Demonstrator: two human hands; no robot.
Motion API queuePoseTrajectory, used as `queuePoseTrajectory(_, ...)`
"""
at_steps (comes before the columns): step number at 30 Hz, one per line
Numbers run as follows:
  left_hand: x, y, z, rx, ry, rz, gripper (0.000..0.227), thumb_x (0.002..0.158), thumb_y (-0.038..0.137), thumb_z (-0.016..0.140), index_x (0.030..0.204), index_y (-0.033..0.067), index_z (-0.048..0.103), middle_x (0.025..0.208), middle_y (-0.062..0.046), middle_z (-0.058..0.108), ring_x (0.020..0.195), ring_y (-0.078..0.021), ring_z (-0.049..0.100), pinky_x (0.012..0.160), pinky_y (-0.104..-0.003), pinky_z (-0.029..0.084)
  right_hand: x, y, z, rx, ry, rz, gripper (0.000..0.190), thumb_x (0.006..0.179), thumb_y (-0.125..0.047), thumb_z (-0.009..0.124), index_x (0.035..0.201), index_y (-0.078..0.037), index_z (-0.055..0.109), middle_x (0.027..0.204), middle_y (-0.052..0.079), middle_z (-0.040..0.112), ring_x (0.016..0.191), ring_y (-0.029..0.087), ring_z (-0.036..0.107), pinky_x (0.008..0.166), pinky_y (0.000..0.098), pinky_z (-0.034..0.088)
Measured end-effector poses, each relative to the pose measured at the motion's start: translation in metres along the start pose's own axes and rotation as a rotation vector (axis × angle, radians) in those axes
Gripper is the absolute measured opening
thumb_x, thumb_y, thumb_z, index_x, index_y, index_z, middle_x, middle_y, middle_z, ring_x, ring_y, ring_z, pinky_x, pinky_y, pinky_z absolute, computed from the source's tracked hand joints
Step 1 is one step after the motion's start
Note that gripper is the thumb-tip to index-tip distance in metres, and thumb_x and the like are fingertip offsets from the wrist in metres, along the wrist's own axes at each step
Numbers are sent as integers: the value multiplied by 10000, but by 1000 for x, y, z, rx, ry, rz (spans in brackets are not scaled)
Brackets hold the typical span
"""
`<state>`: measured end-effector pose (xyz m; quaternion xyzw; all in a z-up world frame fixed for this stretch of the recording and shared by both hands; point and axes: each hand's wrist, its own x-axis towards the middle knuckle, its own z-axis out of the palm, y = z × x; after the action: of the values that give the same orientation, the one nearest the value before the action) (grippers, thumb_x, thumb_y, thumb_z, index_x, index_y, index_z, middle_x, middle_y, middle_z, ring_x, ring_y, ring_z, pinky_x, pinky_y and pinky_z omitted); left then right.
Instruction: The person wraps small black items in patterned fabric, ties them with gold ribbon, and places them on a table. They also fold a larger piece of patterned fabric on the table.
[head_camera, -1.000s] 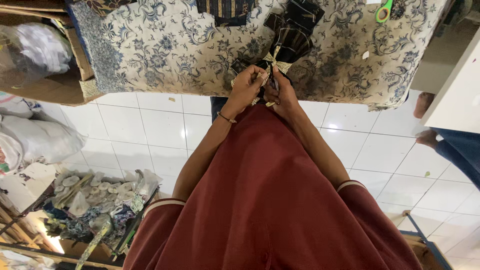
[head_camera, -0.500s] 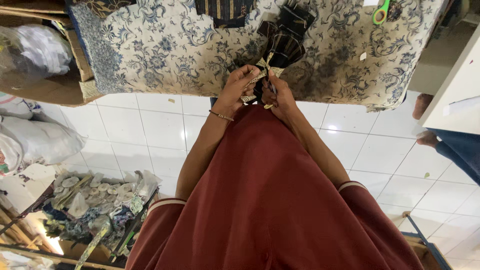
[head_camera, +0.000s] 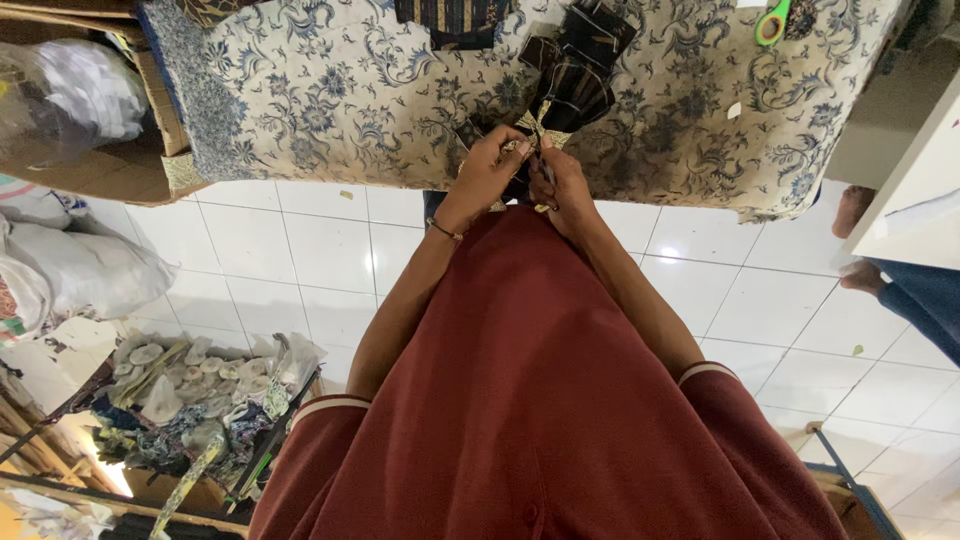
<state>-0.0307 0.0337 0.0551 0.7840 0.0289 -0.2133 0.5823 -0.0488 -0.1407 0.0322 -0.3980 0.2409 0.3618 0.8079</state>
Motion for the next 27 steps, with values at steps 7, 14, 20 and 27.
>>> queuePoseTrajectory(7, 1, -2, -2, -137, -86, -116, 258, 1111, 260, 561, 1023, 36, 654, 707, 38, 540, 611, -64, 433, 572, -279, 391, -2, 0, 0, 39, -45, 26, 464, 1096, -507, 481, 857, -116, 555, 554, -38, 371, 441, 99, 258, 495, 287, 291)
queuePoseTrajectory(14, -2, -7, 0, -591, -145, -435, 201, 1091, 248, 547, 1036, 73, 630, 579, 84, 364, 450, -28, 291, 413, -242, 238, -7, 2, -2, 96, -105, 36, 444, 1083, -499, 472, 863, -124, 558, 523, -43, 345, 422, 92, 246, 477, 281, 281)
queuePoseTrajectory(20, -2, -5, -4, -603, -171, -470, 195, 1097, 252, 550, 1045, 78, 621, 594, 83, 358, 457, -28, 296, 405, -243, 249, -6, 4, -2, 126, -123, 55, 445, 1090, -499, 472, 861, -127, 554, 521, -42, 343, 432, 101, 260, 522, 291, 316)
queuePoseTrajectory(27, -5, -2, -8, -770, -199, -516, 199, 1104, 263, 532, 1054, 86, 609, 625, 85, 351, 476, -26, 304, 412, -234, 253, -10, 4, 1, 131, -108, 51, 437, 1087, -473, 509, 833, -120, 558, 519, -44, 343, 433, 91, 252, 499, 286, 289)
